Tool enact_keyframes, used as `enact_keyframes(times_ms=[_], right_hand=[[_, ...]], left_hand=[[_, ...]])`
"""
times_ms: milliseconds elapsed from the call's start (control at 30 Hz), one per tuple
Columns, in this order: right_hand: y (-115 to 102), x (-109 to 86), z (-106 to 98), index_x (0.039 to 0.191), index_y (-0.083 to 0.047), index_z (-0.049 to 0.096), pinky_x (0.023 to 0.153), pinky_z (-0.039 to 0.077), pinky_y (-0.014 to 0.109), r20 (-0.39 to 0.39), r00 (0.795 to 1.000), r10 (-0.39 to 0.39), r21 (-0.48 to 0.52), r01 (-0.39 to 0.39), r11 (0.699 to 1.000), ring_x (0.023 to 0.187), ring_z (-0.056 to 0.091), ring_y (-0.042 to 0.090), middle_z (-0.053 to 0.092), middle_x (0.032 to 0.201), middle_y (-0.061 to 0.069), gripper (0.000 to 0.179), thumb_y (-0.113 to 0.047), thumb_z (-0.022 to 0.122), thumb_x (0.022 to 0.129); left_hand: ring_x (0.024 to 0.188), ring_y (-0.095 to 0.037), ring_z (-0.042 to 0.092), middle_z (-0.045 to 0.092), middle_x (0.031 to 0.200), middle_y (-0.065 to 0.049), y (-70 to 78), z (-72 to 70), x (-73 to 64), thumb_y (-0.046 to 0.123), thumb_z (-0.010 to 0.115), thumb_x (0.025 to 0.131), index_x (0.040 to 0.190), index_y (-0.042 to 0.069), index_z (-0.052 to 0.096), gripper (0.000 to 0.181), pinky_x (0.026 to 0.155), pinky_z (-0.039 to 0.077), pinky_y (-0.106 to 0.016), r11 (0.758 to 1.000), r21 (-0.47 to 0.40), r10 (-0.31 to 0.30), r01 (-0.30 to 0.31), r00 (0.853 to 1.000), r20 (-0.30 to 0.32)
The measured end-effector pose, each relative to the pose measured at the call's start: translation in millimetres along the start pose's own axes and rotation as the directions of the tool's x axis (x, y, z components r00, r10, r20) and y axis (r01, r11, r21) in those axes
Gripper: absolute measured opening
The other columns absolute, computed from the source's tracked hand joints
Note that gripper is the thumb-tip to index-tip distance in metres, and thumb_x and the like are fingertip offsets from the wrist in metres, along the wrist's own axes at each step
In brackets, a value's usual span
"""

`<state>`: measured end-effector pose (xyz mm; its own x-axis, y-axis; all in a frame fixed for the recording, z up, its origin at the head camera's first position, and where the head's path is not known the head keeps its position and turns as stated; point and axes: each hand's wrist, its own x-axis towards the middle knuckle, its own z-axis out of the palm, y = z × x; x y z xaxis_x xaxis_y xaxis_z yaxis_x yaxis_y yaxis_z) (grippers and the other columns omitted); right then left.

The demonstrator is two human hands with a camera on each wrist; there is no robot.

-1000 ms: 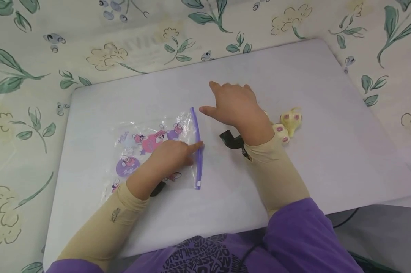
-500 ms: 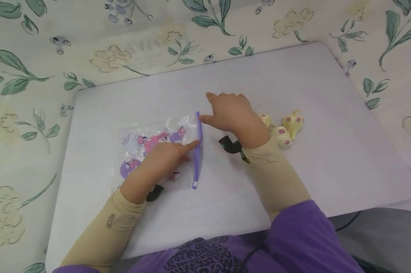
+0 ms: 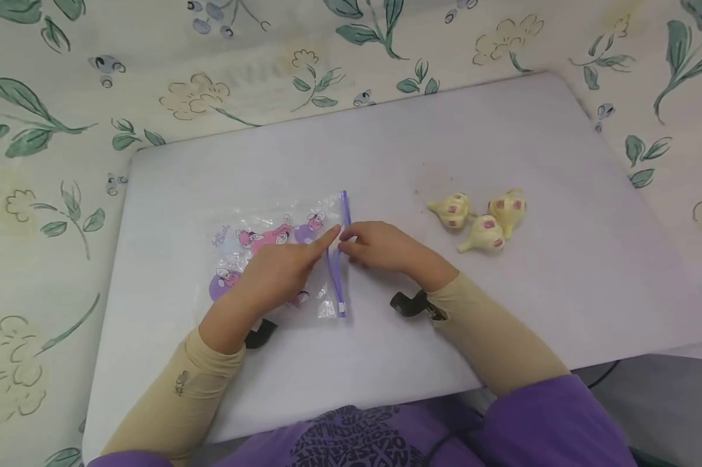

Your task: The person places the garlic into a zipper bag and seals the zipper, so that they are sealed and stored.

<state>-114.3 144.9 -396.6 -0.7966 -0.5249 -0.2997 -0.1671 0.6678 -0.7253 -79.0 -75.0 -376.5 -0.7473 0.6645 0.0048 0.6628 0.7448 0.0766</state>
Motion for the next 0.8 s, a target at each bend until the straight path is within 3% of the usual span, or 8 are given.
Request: enact_keyframes(times_ms=[167,333,367,467,600,700,733,800], right_hand=[[0,3.0,4,0.100,-0.017,0.071,0.071,0.048,0.029,-0.010,1.000,-0.026,-0.053,0.025,0.998,0.070,0.060,0.009,0.068,0.079,-0.006,0.019,-0.030,0.061,0.090],[0,2.5,6,0.094,-0.019,0.074,0.075,0.050,0.029,-0.055,0.998,-0.030,-0.133,0.023,0.991,0.074,0.063,0.007,0.071,0.082,-0.010,0.019,-0.034,0.068,0.084],[-1,2.3,6,0.093,-0.019,0.074,0.076,0.050,0.030,-0.062,0.998,-0.029,-0.152,0.019,0.988,0.076,0.064,0.008,0.071,0.083,-0.009,0.020,-0.035,0.069,0.084],[-4,2.4,6,0.094,-0.018,0.075,0.081,0.050,0.031,-0.073,0.997,-0.008,-0.211,-0.007,0.978,0.083,0.063,0.010,0.072,0.085,-0.008,0.022,-0.037,0.070,0.083],[-9,1.0,5,0.096,-0.018,0.074,0.083,0.050,0.033,-0.080,0.996,0.028,-0.250,-0.047,0.967,0.087,0.063,0.013,0.072,0.088,-0.006,0.024,-0.037,0.069,0.083],[-10,-0.6,3,0.097,-0.018,0.074,0.085,0.049,0.034,-0.088,0.996,0.031,-0.270,-0.054,0.961,0.089,0.063,0.014,0.072,0.090,-0.005,0.024,-0.037,0.069,0.083],[-10,-1.0,2,0.097,-0.018,0.074,0.085,0.049,0.033,-0.091,0.995,0.028,-0.276,-0.052,0.960,0.089,0.063,0.014,0.072,0.090,-0.005,0.024,-0.037,0.068,0.084],[-9,-1.7,2,0.097,-0.018,0.074,0.084,0.049,0.033,-0.094,0.995,0.020,-0.286,-0.047,0.957,0.089,0.063,0.013,0.072,0.090,-0.006,0.024,-0.037,0.068,0.084]], left_hand=[[0.050,-0.012,0.042,0.053,0.066,0.003,-0.7,-6.0,-3.6,0.000,0.059,0.084,0.138,0.029,0.048,0.062,0.044,0.035,-0.024,0.996,-0.082,0.010,-0.015,0.998,-0.060],[0.071,-0.014,0.063,0.070,0.092,0.000,-1.2,-13.2,-2.9,0.007,0.050,0.092,0.124,0.022,0.061,0.038,0.058,0.051,-0.028,0.989,-0.148,-0.012,-0.008,0.991,-0.135],[0.070,-0.014,0.062,0.070,0.090,0.000,-1.5,-15.6,-2.9,0.008,0.048,0.092,0.121,0.020,0.062,0.035,0.059,0.052,-0.029,0.984,-0.176,-0.026,-0.002,0.987,-0.156],[0.063,-0.013,0.056,0.065,0.078,0.000,-4.6,-23.1,-4.8,0.009,0.047,0.090,0.122,0.019,0.061,0.036,0.057,0.050,-0.028,0.957,-0.291,-0.089,0.017,0.968,-0.234],[0.065,-0.009,0.056,0.061,0.073,0.003,-12.2,-31.3,-9.7,0.007,0.056,0.086,0.138,0.017,0.048,0.054,0.065,0.054,-0.025,0.879,-0.477,-0.172,0.005,0.936,-0.307],[0.074,-0.007,0.061,0.063,0.078,0.005,-16.6,-31.6,-12.2,0.007,0.063,0.084,0.144,0.018,0.039,0.065,0.077,0.056,-0.026,0.816,-0.578,-0.197,0.012,0.945,-0.260],[0.075,-0.007,0.060,0.062,0.079,0.005,-17.4,-30.7,-12.3,0.008,0.062,0.085,0.145,0.019,0.037,0.066,0.078,0.055,-0.026,0.821,-0.570,-0.192,0.022,0.952,-0.240],[0.075,-0.009,0.056,0.058,0.079,0.005,-18.1,-28.4,-11.1,0.010,0.060,0.087,0.146,0.023,0.035,0.066,0.075,0.053,-0.025,0.859,-0.511,-0.155,0.026,0.965,-0.212]])
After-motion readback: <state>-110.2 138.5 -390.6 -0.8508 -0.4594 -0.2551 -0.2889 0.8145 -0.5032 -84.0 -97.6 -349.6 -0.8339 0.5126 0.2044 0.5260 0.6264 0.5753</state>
